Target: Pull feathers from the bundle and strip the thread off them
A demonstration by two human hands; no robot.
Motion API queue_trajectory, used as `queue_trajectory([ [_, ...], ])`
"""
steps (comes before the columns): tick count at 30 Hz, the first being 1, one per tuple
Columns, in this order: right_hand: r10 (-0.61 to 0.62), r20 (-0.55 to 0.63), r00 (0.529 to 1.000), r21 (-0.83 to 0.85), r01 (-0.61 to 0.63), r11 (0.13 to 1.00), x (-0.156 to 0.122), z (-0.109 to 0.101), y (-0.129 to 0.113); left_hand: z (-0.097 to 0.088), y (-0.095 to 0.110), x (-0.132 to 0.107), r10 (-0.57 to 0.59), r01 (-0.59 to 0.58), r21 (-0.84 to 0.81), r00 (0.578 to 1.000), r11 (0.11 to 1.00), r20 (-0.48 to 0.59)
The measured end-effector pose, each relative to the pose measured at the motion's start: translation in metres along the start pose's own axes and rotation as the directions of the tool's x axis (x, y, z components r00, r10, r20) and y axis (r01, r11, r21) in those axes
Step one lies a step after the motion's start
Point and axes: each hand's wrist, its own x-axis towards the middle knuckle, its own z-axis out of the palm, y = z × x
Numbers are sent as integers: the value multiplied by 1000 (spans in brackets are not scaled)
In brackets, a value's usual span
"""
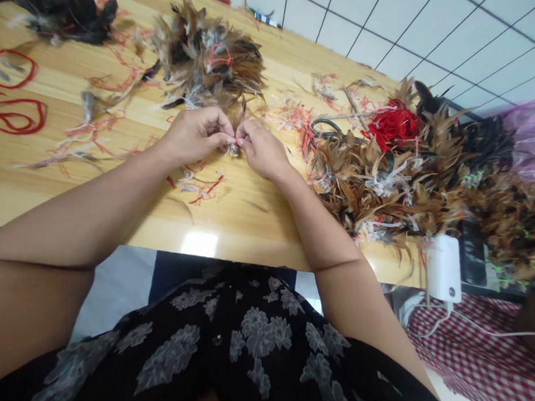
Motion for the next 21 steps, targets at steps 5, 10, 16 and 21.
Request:
queue_trajectory([
  [5, -35, 51, 998, -76, 39, 996, 1, 0, 6, 0, -7, 2, -12, 12, 12, 1000, 1000, 15],
  [10, -56, 58, 997, -131, 63, 989, 2, -4, 14, -3, -15, 3, 9, -10, 37, 1000, 999, 28],
  [16, -25, 55, 998, -178, 34, 983, 2, -11, 17, -11, -12, 4, 101, -103, 94, 995, 990, 25],
  [21, -18, 41, 999, -220, 26, 975, 1, -13, 17, -13, -9, 5, 119, -120, 106, 993, 987, 17],
])
